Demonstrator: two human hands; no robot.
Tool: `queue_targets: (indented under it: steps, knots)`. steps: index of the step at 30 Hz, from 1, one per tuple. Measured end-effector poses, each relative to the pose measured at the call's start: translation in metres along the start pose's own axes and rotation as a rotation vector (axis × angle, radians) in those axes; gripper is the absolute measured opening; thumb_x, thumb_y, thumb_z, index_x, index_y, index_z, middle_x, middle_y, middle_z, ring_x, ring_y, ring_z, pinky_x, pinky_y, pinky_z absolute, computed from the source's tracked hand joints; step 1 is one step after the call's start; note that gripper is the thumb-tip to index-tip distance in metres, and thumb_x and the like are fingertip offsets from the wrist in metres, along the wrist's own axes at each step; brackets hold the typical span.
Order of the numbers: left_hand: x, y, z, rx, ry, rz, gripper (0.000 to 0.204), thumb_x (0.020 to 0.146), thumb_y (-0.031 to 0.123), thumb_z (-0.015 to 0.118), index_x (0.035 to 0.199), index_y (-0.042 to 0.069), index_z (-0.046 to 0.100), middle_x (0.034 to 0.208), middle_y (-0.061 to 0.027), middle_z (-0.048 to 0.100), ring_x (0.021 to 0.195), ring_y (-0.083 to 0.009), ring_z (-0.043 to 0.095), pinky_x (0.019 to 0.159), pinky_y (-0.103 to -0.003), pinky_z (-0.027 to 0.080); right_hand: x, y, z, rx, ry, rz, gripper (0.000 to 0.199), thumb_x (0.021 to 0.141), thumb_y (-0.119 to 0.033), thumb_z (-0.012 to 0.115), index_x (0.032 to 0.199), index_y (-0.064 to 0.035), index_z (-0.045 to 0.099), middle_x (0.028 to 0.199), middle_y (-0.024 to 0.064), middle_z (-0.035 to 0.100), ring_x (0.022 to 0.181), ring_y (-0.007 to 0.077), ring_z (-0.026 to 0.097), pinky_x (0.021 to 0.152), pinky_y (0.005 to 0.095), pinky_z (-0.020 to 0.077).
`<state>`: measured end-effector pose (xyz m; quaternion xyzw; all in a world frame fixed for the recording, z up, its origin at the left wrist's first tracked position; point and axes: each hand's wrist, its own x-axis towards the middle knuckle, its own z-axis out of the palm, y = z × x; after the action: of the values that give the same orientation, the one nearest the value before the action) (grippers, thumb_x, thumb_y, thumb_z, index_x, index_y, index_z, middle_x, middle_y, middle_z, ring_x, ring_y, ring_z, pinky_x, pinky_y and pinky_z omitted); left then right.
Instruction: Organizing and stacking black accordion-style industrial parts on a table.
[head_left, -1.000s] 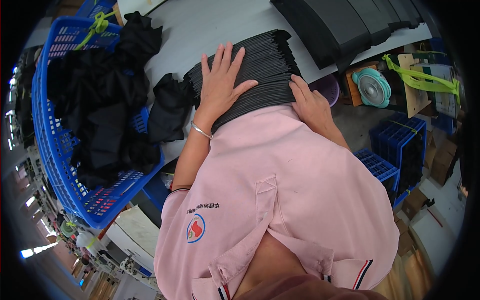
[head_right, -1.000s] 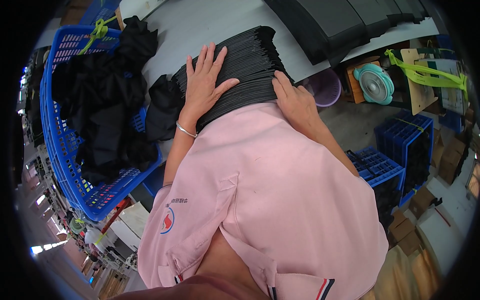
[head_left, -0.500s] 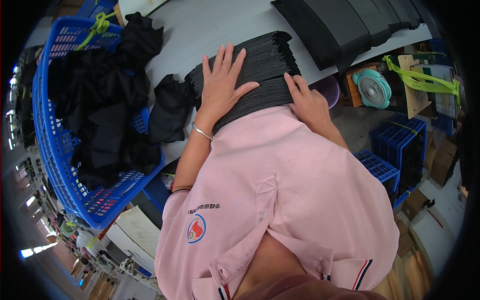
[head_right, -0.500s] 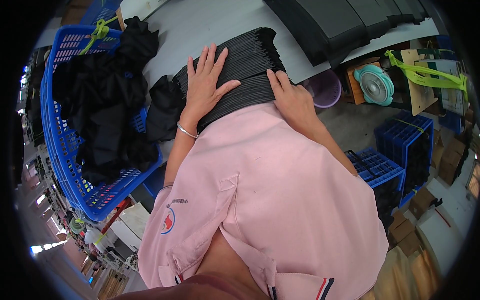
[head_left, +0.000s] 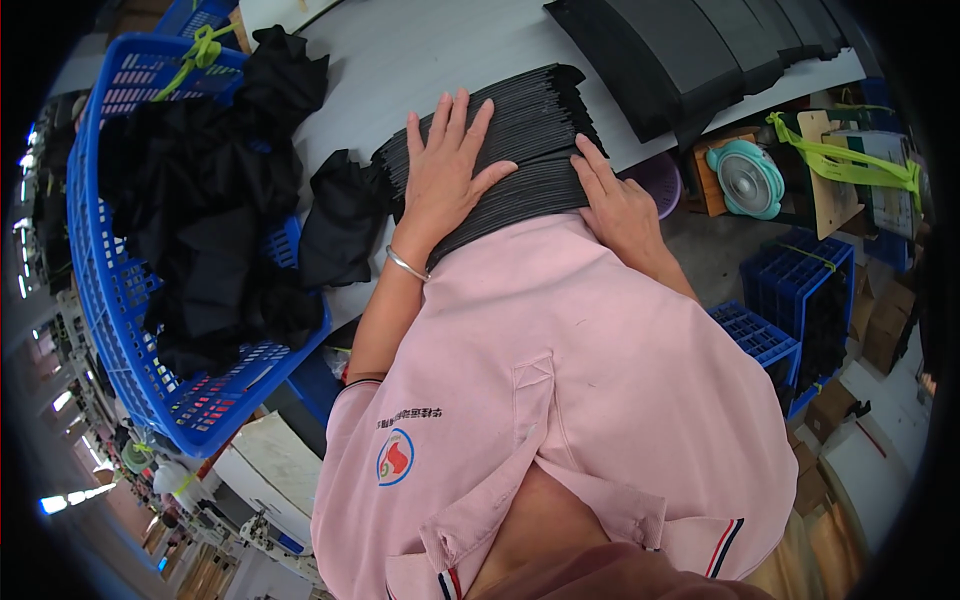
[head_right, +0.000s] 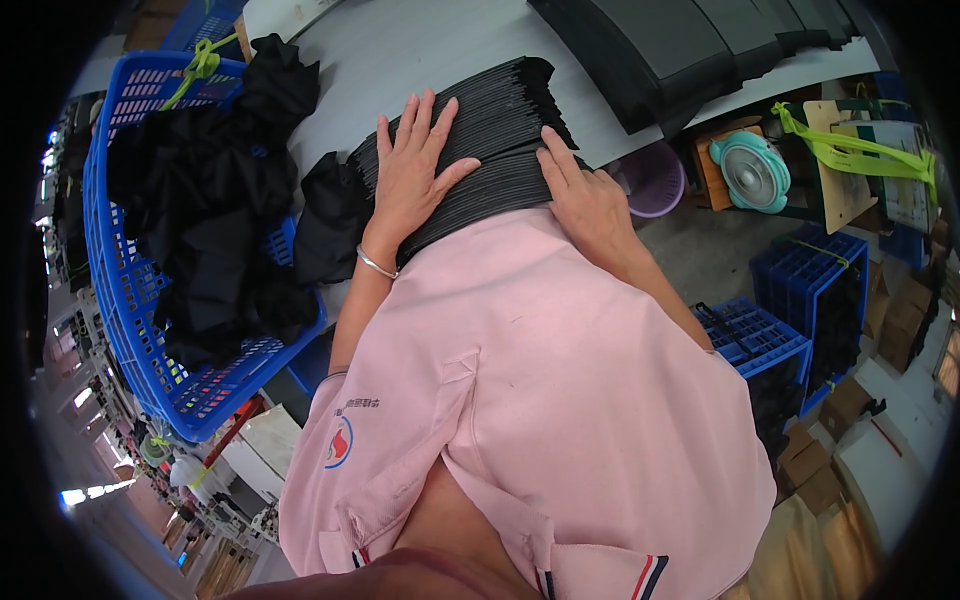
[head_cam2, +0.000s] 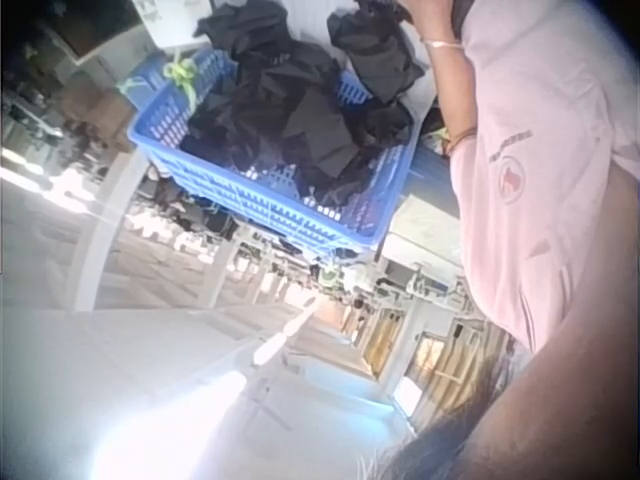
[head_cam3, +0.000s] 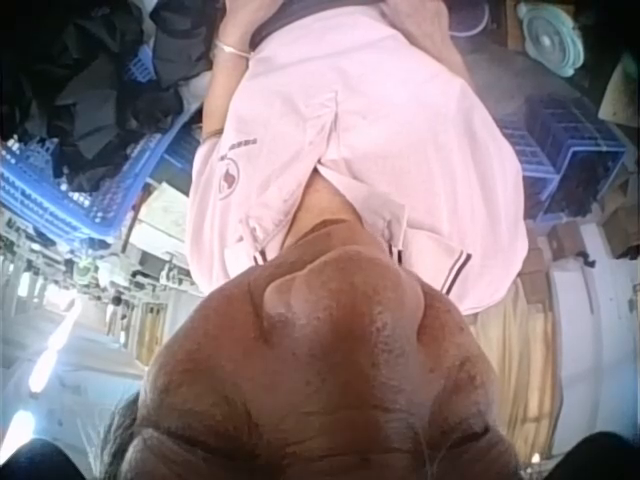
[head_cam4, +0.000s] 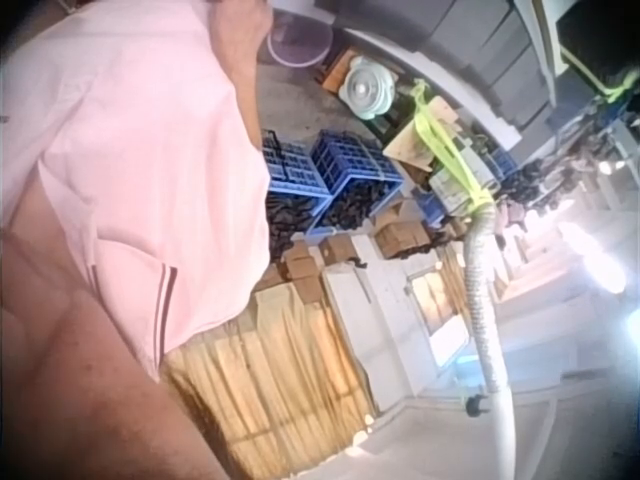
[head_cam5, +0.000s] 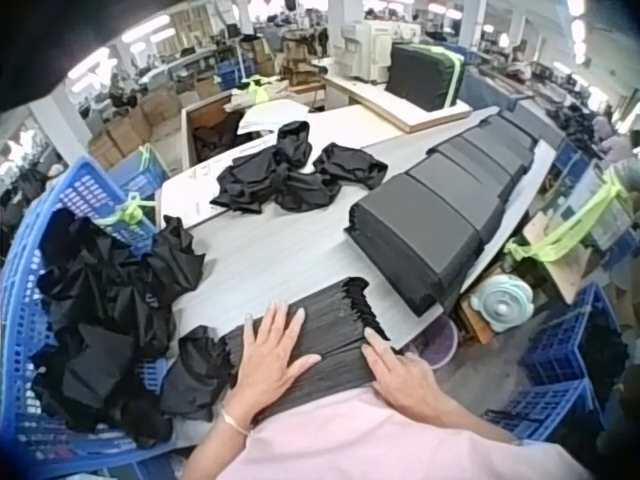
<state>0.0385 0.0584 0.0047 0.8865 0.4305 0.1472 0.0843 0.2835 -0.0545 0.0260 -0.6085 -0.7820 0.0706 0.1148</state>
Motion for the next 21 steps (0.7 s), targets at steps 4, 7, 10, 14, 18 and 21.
queue_targets:
  steps: [4,7,10,14,18,21]
  knots:
    - [0.000,0.000,-0.001,-0.017,-0.004,-0.011,0.082,0.094,0.062,0.060,0.161,0.020,0.039,0.168,-0.0124,0.032,0.156,-0.0327,0.026,0.124,-0.061,0.014,0.000,0.002,0.000,0.007,-0.026,-0.026,0.069,0.074,-0.005,0.077,0.139,0.0026,0.053,0.161,0.0163,0.041,0.079,0.0263,0.068,0.076,0.0357,0.0535]
    - [-0.001,0.001,-0.001,-0.021,-0.005,-0.013,0.082,0.094,0.062,0.060,0.161,0.019,0.039,0.168,-0.0125,0.033,0.156,-0.0327,0.026,0.124,-0.061,0.013,-0.001,0.005,0.006,-0.048,0.008,-0.034,0.074,0.070,-0.005,0.082,0.139,-0.0021,0.054,0.161,0.0090,0.042,0.074,0.0229,0.068,0.071,0.0298,0.0544]
    - [0.000,0.000,-0.001,-0.025,-0.004,-0.013,0.083,0.093,0.063,0.061,0.161,0.019,0.039,0.168,-0.0126,0.033,0.156,-0.0326,0.026,0.124,-0.061,0.014,0.001,0.004,0.005,-0.051,0.028,-0.061,0.069,0.073,-0.003,0.073,0.139,0.0016,0.053,0.151,0.0147,0.050,0.072,0.0265,0.068,0.070,0.0358,0.0552]
    - [-0.001,0.000,-0.001,-0.042,-0.003,-0.018,0.076,0.098,0.058,0.058,0.161,0.020,0.039,0.168,-0.0127,0.032,0.156,-0.0324,0.027,0.125,-0.061,0.012,0.008,-0.004,-0.006,0.012,0.045,-0.044,0.071,0.074,-0.002,0.071,0.142,-0.0006,0.052,0.139,0.0119,0.055,0.067,0.0265,0.067,0.066,0.0346,0.0554]
    - [-0.002,-0.001,0.000,-0.048,-0.007,-0.020,0.062,0.106,0.048,0.050,0.160,0.020,0.040,0.168,-0.0125,0.031,0.156,-0.0320,0.027,0.125,-0.060,0.011,0.017,-0.009,-0.010,-0.025,-0.026,0.010,0.077,0.074,-0.001,0.070,0.148,-0.0032,0.049,0.126,0.0097,0.054,0.063,0.0246,0.065,0.062,0.0346,0.0543]
    - [-0.001,0.000,0.000,-0.053,-0.006,-0.019,0.059,0.108,0.045,0.048,0.160,0.020,0.040,0.169,-0.0124,0.031,0.156,-0.0317,0.028,0.125,-0.059,0.011,0.018,-0.007,-0.003,-0.058,-0.024,0.009,0.079,0.074,-0.001,0.069,0.150,-0.0037,0.048,0.123,0.0093,0.054,0.060,0.0229,0.063,0.060,0.0349,0.0536]
